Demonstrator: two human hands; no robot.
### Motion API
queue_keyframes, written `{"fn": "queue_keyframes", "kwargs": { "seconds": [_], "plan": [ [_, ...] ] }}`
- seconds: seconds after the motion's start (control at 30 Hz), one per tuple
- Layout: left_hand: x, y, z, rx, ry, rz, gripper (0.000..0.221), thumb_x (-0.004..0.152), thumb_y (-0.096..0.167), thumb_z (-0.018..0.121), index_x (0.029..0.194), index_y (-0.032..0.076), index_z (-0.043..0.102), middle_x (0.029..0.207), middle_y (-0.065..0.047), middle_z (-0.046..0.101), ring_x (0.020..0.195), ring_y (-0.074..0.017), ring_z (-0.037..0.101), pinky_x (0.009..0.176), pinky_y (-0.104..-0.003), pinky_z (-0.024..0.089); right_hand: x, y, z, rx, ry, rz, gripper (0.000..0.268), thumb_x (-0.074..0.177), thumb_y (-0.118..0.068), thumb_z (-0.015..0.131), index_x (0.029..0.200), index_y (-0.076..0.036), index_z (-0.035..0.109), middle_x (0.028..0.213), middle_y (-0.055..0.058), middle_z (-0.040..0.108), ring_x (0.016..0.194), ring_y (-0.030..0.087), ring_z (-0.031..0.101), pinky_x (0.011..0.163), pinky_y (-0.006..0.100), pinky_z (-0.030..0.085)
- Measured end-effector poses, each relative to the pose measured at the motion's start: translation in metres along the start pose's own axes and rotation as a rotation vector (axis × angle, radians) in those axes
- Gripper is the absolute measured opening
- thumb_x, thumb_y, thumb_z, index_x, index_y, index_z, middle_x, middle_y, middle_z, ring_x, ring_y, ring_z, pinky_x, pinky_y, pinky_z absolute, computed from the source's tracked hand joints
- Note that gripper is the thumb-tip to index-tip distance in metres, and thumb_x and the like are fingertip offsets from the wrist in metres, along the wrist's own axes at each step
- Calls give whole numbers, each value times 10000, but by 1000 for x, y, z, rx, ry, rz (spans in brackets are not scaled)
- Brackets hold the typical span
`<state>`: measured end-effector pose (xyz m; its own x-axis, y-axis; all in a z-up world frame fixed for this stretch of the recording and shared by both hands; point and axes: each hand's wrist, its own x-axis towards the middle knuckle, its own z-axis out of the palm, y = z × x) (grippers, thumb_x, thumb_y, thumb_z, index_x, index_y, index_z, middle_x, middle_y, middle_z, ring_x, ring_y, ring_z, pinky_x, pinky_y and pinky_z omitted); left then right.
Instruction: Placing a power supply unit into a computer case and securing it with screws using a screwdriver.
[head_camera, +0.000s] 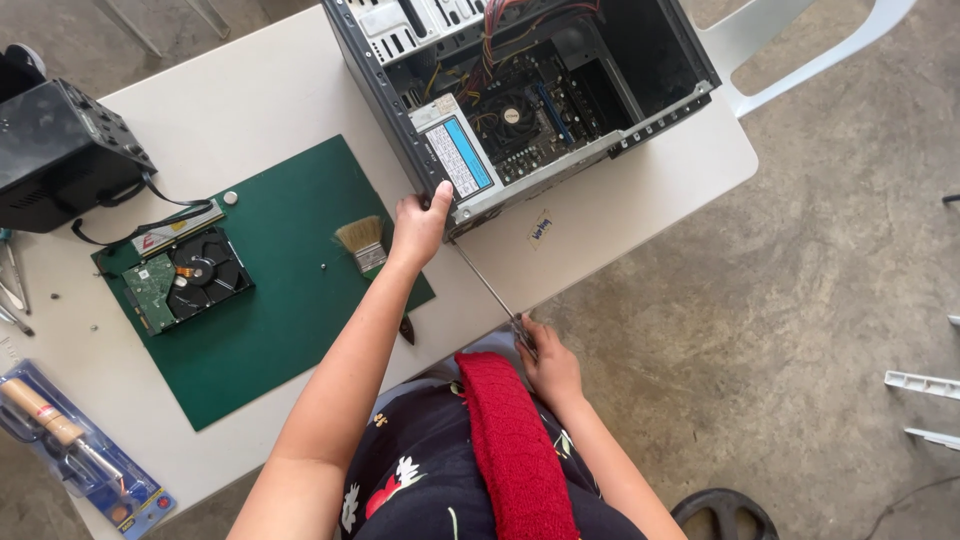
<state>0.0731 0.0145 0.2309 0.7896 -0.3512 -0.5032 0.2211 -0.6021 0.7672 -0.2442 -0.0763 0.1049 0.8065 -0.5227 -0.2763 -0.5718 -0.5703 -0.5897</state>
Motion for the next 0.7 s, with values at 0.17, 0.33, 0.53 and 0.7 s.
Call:
{"fn": "queue_keyframes", "kwargs": {
  "seconds": [0.17, 0.33, 0.53, 0.7],
  "plan": [
    [-3, 0, -1, 20, -40, 13, 1011, 925, 853, 539, 1393, -42, 577, 1406, -232, 545, 1394, -376, 555, 1180, -468, 458, -5, -26, -35, 229, -212, 228, 641, 992, -194, 561, 1599, -70, 396, 1538, 291, 516, 1449, 441, 515, 1235, 533, 402],
    [-8, 7, -4, 7, -35, 21, 1003, 932, 833, 540, 1395, -55, 583, 1414, -241, 557, 1384, -372, 570, 1172, -452, 469, 4, 9, -11, 52, -238, 204, 509, 877, -387, 809, 1286, -131, 645, 1162, 125, 681, 1141, 358, 712, 960, 489, 598],
    [-8, 7, -3, 1, -30, 38, 1009, 936, 827, 553, 1390, -73, 589, 1418, -262, 566, 1376, -376, 579, 1165, -458, 473, -5, -25, -8, 42, -216, 247, 556, 916, -443, 753, 1303, -171, 459, 1174, 190, 676, 1159, 441, 700, 983, 573, 574],
    [34, -32, 5, 0, 35, -8, 1180, 842, 965, 584, 1465, -35, 513, 1498, -301, 447, 1449, -421, 494, 1238, -494, 402, -5, -50, -35, 140, -358, 276, 507, 1057, -360, 530, 1518, -192, 402, 1486, 240, 609, 1370, 428, 601, 1142, 575, 483]
  ]
}}
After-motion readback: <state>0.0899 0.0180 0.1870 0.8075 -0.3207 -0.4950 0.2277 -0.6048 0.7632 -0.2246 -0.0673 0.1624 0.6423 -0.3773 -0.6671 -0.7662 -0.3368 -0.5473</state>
